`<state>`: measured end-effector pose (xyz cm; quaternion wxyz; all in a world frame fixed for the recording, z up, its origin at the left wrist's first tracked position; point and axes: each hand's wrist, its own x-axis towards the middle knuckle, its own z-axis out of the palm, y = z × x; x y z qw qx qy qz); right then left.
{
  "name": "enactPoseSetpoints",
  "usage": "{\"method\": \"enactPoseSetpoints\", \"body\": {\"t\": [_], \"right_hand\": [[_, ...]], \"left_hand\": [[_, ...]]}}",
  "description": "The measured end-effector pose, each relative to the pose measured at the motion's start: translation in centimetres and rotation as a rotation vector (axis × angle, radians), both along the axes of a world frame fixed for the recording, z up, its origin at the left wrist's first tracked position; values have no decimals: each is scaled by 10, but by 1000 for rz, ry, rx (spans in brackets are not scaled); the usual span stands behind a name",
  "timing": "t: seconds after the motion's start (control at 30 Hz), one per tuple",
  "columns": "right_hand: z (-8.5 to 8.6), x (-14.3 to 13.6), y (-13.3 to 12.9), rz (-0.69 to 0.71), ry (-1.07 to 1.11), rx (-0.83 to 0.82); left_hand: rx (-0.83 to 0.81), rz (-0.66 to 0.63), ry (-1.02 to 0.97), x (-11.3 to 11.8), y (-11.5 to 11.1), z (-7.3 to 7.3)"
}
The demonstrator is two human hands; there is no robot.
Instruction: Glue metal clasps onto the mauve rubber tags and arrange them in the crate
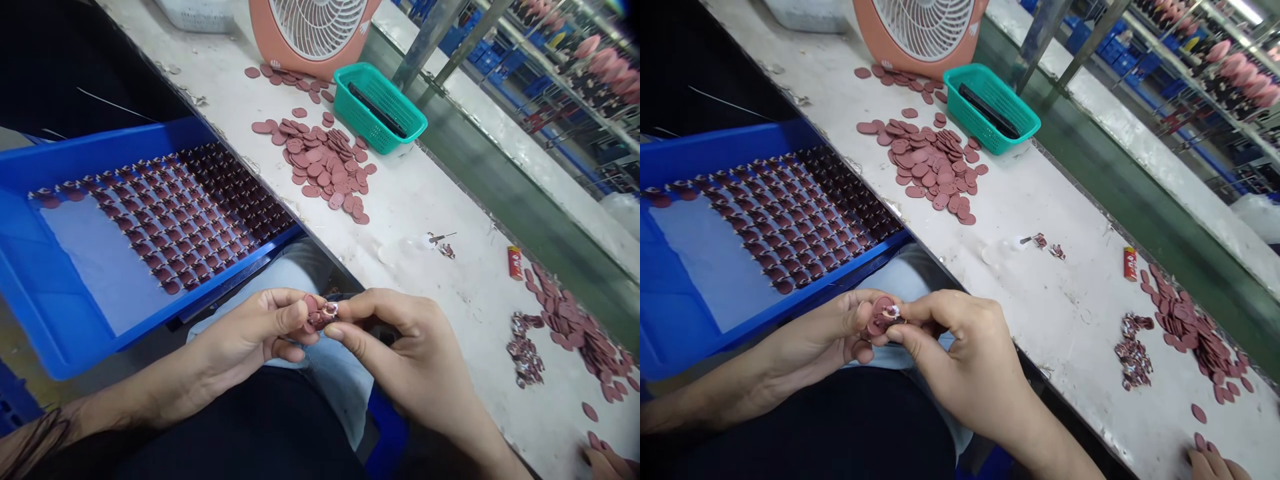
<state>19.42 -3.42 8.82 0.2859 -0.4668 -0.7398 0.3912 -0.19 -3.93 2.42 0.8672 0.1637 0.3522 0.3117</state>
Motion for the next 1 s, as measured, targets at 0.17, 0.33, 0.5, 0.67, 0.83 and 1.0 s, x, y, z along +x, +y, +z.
{"method": "enactPoseSetpoints", "body": {"t": [0.17,0.33,0.5,0.67,0.83,1.0], "right_hand": [[2,-1,2,19,-6,25],[4,-3,3,50,-27,60],[8,-6,1,53,-3,139],[14,-5,-6,131,14,231],[16,-5,-12,156,5,221],[16,-7,-7,135,-9,212]], "left_hand": [[-3,3,-14,-1,0,0],[4,15,-38,-3,-1,-3],[43,80,-74,-3,-6,-3],[111,83,-161,-2,-7,4],[69,44,-193,-4,-3,10],[69,71,-202,-2,2,4]]}}
